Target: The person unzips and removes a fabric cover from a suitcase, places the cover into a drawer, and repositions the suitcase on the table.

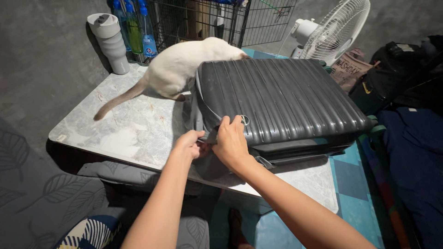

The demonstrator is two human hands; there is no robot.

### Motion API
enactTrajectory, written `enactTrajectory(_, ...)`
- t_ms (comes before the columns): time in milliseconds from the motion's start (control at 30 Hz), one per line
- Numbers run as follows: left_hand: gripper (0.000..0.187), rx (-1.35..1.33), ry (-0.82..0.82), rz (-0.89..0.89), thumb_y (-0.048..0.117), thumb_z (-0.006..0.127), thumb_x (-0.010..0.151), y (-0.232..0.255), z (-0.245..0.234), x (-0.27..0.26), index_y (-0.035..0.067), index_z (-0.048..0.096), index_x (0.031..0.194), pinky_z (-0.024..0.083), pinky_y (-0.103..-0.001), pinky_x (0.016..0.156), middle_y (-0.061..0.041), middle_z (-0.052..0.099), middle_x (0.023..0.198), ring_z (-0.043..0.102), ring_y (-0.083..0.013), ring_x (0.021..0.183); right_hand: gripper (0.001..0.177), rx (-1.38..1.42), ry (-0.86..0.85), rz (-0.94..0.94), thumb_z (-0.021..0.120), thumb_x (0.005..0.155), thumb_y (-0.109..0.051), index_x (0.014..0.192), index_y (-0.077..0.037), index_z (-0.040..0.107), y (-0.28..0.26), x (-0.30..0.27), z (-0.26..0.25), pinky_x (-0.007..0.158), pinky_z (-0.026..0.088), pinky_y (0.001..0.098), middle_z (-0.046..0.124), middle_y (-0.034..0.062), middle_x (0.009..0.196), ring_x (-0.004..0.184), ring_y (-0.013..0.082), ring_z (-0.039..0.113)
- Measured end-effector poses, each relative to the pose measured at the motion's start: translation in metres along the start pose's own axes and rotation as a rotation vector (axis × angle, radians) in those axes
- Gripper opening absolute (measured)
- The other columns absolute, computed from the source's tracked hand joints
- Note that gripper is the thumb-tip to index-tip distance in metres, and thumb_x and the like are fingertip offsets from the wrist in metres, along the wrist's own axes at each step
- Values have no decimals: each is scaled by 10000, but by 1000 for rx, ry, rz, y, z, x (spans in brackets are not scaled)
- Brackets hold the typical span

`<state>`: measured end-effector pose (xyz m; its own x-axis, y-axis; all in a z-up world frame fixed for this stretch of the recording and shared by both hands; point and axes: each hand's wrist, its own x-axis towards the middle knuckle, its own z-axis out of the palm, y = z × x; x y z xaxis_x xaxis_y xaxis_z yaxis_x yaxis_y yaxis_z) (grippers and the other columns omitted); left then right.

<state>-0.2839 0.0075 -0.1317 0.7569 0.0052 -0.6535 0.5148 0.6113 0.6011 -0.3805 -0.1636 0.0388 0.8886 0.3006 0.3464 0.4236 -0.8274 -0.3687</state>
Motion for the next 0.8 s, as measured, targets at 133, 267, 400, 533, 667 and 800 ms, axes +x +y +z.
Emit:
enactTrajectory(133, 337, -298, -234, -25, 284, 562, 908, 0, 19, -53, 35, 636, 1121, 574, -493, 682, -143, 725, 1012, 694, -303, 886, 680, 41, -104, 124, 922, 585, -92, 1079, 52, 478, -4, -2, -11, 777, 566, 471, 499, 289, 1158, 968, 470, 646)
enactTrajectory(267, 642, -222, -172, 29, 659, 634, 775, 6, 44, -108, 112, 660, 1111, 498, -437, 586, -104, 703, 961, 637, -281, 830, 591, -62, -68, 46, 923, 599, -136, 1012, 29, 534, -2, -4, -1, 724, 571, 473, 593, 248, 1057, 902, 444, 681)
enactTrajectory(400, 508, -133, -100, 80, 336, 863, 784, -8, 40, -87, 20, 671, 1132, 554, -491, 729, -166, 701, 1065, 687, -328, 920, 315, -127, 37, -87, 764, 746, -51, 1003, -7, 586, 7, -22, 21, 662, 570, 489, 662, 198, 994, 806, 411, 715)
enactTrajectory(533, 441, 145, 121, 123, 298, 799, 833, -28, -10, -41, -25, 671, 1105, 611, -506, 722, -213, 686, 1050, 720, -345, 879, 134, -106, 11, -177, 683, 879, -35, 997, -15, 624, -2, -27, 32, 682, 572, 488, 679, 202, 988, 841, 400, 712)
enactTrajectory(667, 387, 143, 168, 96, 297, 788, 878, -68, -67, -2, 56, 642, 1143, 521, -476, 705, -123, 650, 1020, 645, -308, 888, 171, 140, -68, -257, 741, 729, -59, 898, -55, 720, -9, -14, 14, 742, 543, 508, 691, 166, 910, 878, 398, 677)
enactTrajectory(800, 380, 76, 247, 175, 246, 765, 860, -90, -99, 68, 15, 704, 1156, 573, -491, 723, -141, 734, 987, 686, -299, 836, 189, 178, 60, -427, 692, 763, -9, 934, -72, 742, 1, 8, 5, 818, 546, 427, 685, 95, 966, 999, 321, 651)
